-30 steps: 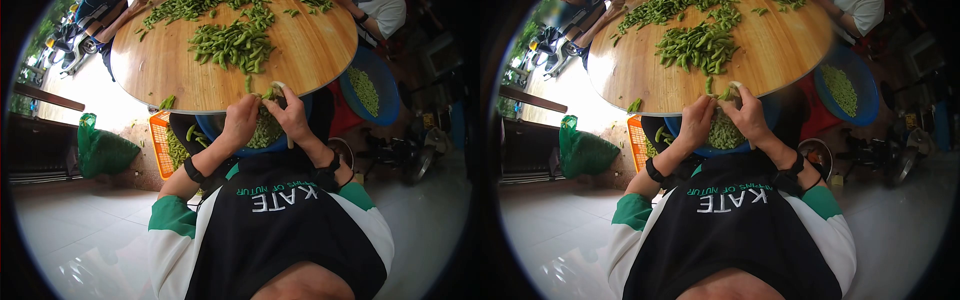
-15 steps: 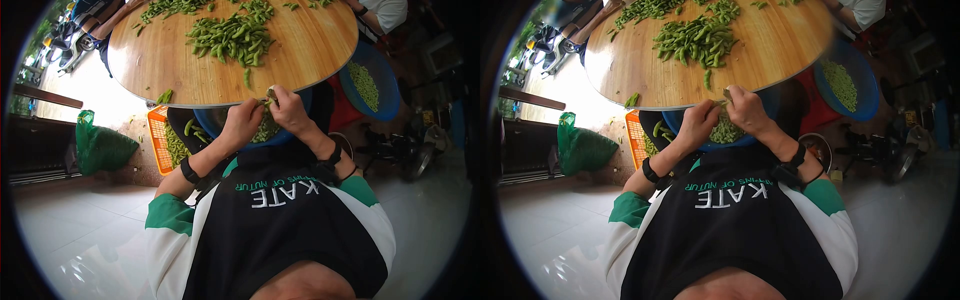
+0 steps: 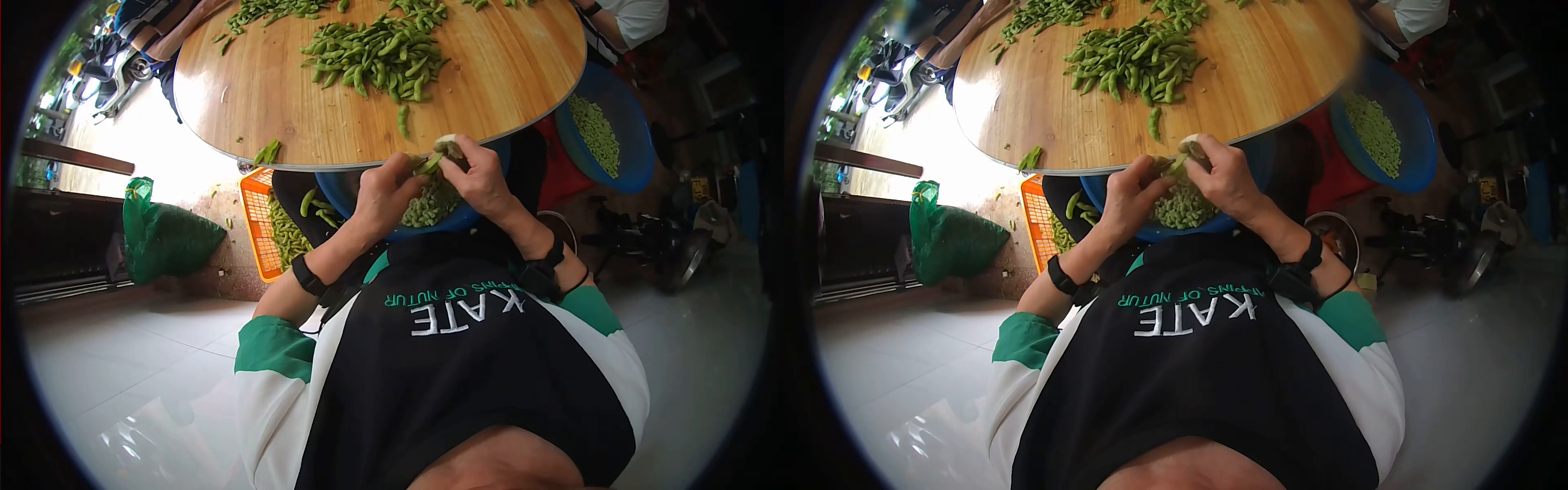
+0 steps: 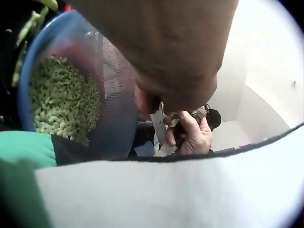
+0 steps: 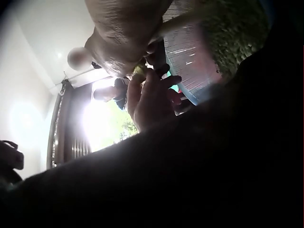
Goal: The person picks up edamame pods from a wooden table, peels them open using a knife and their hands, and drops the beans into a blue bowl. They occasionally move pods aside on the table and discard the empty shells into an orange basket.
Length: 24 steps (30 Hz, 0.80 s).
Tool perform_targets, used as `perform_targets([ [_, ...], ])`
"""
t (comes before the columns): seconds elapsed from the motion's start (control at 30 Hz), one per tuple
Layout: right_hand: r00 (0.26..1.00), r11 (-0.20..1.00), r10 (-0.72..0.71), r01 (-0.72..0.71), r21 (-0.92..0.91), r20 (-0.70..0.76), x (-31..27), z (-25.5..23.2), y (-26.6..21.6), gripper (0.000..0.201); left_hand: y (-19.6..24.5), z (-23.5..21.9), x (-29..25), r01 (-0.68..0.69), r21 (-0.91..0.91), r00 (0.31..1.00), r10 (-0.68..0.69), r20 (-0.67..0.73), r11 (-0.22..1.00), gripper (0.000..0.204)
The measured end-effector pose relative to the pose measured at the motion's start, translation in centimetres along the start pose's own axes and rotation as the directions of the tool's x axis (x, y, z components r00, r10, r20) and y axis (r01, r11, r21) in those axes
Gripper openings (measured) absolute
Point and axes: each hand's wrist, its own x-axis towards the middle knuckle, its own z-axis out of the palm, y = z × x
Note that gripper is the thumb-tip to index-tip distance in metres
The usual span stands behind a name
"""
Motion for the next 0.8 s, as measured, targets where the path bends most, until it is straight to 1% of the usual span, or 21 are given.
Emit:
perform_targets([
  [0.03,0.996,0.994,0.089,-0.089,0.068,-0.002,0.0,-0.2,-0.1,0.015,-0.2,-0.5,-0.3,-0.037,0.074,0.999,0.039,-0.013,0.997,0.022],
  [0.07,0.996,0.994,0.088,-0.087,0.069,-0.003,-0.1,-0.2,0.1,0.015,-0.3,-1.1,-0.6,-0.074,0.148,0.997,0.078,-0.023,0.986,0.021],
  [0.1,0.995,0.983,0.088,-0.093,0.157,0.038,-0.3,-0.2,0.4,0.014,0.5,-2.2,-1.1,-0.169,0.279,0.976,0.199,-0.084,0.945,0.02],
  [0.13,0.994,0.965,0.083,-0.099,0.244,0.075,-0.4,-0.3,0.6,0.013,1.6,-3.7,-1.7,-0.252,0.41,0.937,0.327,-0.124,0.877,0.019],
  [0.17,0.995,0.965,0.081,-0.094,0.245,0.063,-0.4,-0.4,0.3,0.013,2.0,-5.5,-2.2,-0.24,0.595,0.932,0.355,-0.081,0.767,0.018],
  [0.2,0.978,0.923,0.181,-0.205,0.324,0.104,-0.4,-0.6,-0.2,0.013,2.0,-7.4,-2.6,-0.211,0.772,0.945,0.326,0.005,0.599,0.022],
  [0.23,0.949,0.862,0.274,-0.315,0.397,0.157,-0.3,-0.8,-0.7,0.012,2.6,-8.6,-2.9,-0.196,0.86,0.95,0.31,0.046,0.471,0.022],
  [0.27,0.95,0.862,0.272,-0.312,0.4,0.156,-0.1,-1.0,-0.8,0.012,3.6,-8.8,-2.7,-0.242,0.86,0.922,0.384,0.059,0.448,0.02],
  [0.3,0.94,0.84,0.31,-0.34,0.422,0.141,0.2,-1.2,-0.8,0.012,4.5,-8.7,-2.2,-0.286,0.861,0.888,0.454,0.073,0.421,0.018],
  [0.33,0.928,0.816,0.35,-0.368,0.446,0.125,0.4,-1.1,-0.7,0.013,4.5,-8.2,-1.3,-0.289,0.863,0.888,0.453,0.079,0.415,0.018],
  [0.37,0.928,0.814,0.352,-0.367,0.45,0.12,0.4,-1.0,-0.5,0.013,4.2,-7.3,0.0,-0.255,0.722,0.935,0.353,0.016,0.643,0.015],
  [0.4,0.931,0.785,0.35,-0.352,0.511,0.103,0.4,-0.9,-0.1,0.014,3.8,-6.2,1.3,-0.189,0.529,0.972,0.235,-0.021,0.828,0.013],
  [0.43,0.933,0.753,0.349,-0.334,0.566,0.087,0.4,-1.0,0.1,0.015,3.2,-4.9,2.8,-0.194,0.522,0.971,0.238,-0.018,0.831,0.013],
  [0.5,0.928,0.763,0.357,-0.356,0.539,0.107,0.1,-1.6,0.1,0.019,1.6,-2.7,5.3,-0.242,0.672,0.927,0.371,-0.053,0.7,0.02],
  [0.53,0.917,0.739,0.371,-0.388,0.55,0.148,-0.1,-1.9,0.5,0.022,0.9,-2.6,6.2,-0.24,0.67,0.927,0.37,-0.056,0.703,0.02],
  [0.57,0.905,0.713,0.383,-0.418,0.562,0.187,-0.3,-2.2,0.7,0.026,0.3,-2.5,7.0,-0.216,0.688,0.941,0.335,-0.042,0.693,0.021],
  [0.6,0.903,0.711,0.386,-0.421,0.564,0.187,-0.5,-2.2,0.8,0.026,0.0,-2.4,7.2,-0.193,0.706,0.955,0.296,-0.025,0.681,0.022],
  [0.67,0.889,0.637,0.395,-0.446,0.629,0.23,-0.8,-2.4,0.9,0.035,-0.1,-2.8,6.8,-0.214,0.723,0.954,0.3,0.009,0.657,0.022],
  [0.7,0.893,0.64,0.389,-0.439,0.63,0.227,-0.6,-2.5,0.8,0.035,0.0,-3.1,6.8,-0.236,0.74,0.95,0.31,0.039,0.63,0.023],
  [0.73,0.893,0.633,0.365,-0.445,0.634,0.263,-0.6,-2.3,0.4,0.037,0.1,-3.0,6.5,-0.241,0.743,0.948,0.314,0.044,0.624,0.023],
  [0.8,0.89,0.613,0.338,-0.454,0.647,0.305,-0.3,-1.9,-0.1,0.041,0.3,-2.6,5.6,-0.317,0.731,0.883,0.469,-0.004,0.604,0.019],
])
